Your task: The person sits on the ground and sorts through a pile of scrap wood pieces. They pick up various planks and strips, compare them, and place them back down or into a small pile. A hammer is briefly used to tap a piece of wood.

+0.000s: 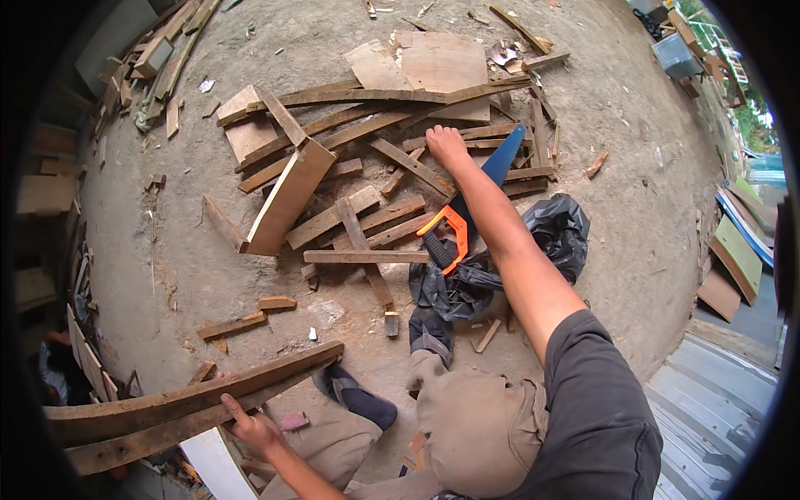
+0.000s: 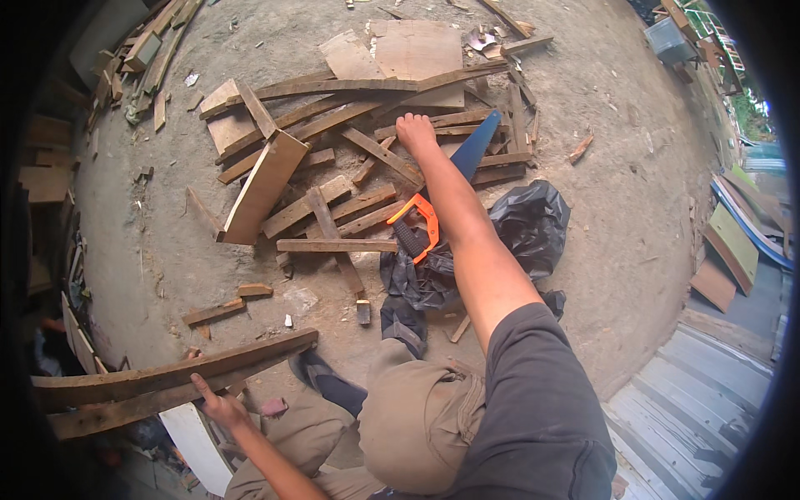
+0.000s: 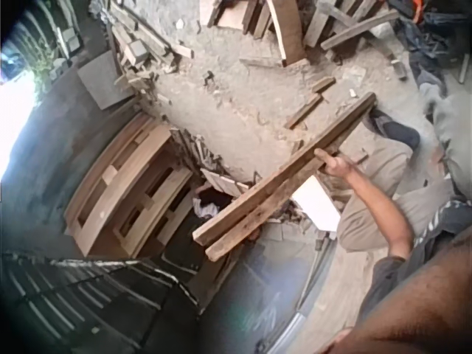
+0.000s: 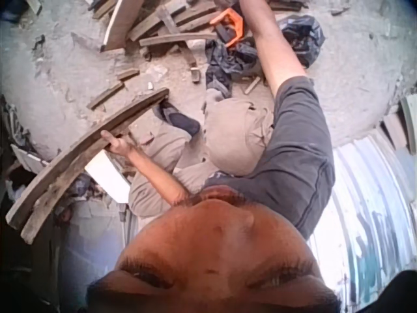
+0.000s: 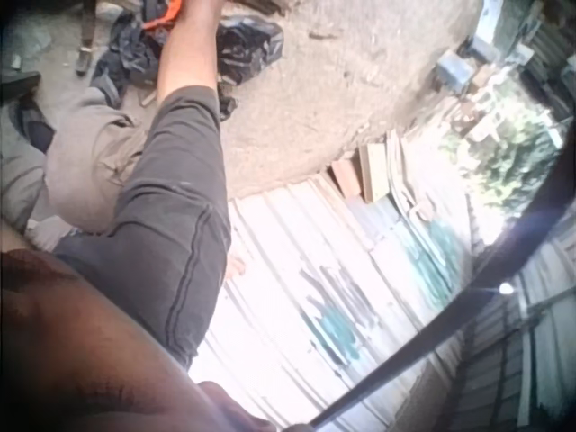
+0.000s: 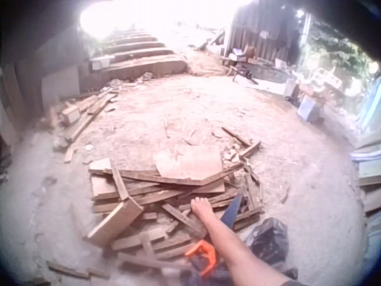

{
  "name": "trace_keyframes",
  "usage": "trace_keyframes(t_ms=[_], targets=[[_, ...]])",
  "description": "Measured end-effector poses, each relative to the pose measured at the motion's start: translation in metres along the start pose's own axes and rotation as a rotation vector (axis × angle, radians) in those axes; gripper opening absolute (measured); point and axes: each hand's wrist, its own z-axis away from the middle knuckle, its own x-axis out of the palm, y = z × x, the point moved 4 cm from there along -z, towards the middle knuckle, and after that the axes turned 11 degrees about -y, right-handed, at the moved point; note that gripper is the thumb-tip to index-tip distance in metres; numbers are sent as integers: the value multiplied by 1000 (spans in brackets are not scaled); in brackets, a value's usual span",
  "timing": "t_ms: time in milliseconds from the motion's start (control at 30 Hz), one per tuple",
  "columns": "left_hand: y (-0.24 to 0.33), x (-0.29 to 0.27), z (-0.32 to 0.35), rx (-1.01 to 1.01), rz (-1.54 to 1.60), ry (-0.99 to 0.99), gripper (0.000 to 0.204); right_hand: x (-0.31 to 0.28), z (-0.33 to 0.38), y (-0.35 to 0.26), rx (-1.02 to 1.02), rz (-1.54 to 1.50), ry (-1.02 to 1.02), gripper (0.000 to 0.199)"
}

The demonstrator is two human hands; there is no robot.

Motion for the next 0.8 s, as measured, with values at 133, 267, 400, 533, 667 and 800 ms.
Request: trace_keyframes(t_ms=[133,267,400,533,667,800], targets=[[2,-2,2,-10,7,27,48,-18,9,-7,-44,118,235,16],[-3,0,-2,36,97,10,46,-76,23,10,-144,-115,490,23],[9,3,5,105,-10,33,40,-177,45,-33,-356,-508,520,30],[18,11,3,177,-104,-67,32,-232,84,-111,-738,-636,428,27],[13,13,1,222,-19,-77,32,-191,110,-200,-795,-651,-206,38],[15,22,-5,244,-7,-80,31,-107,125,-244,-860,-536,-226,44]])
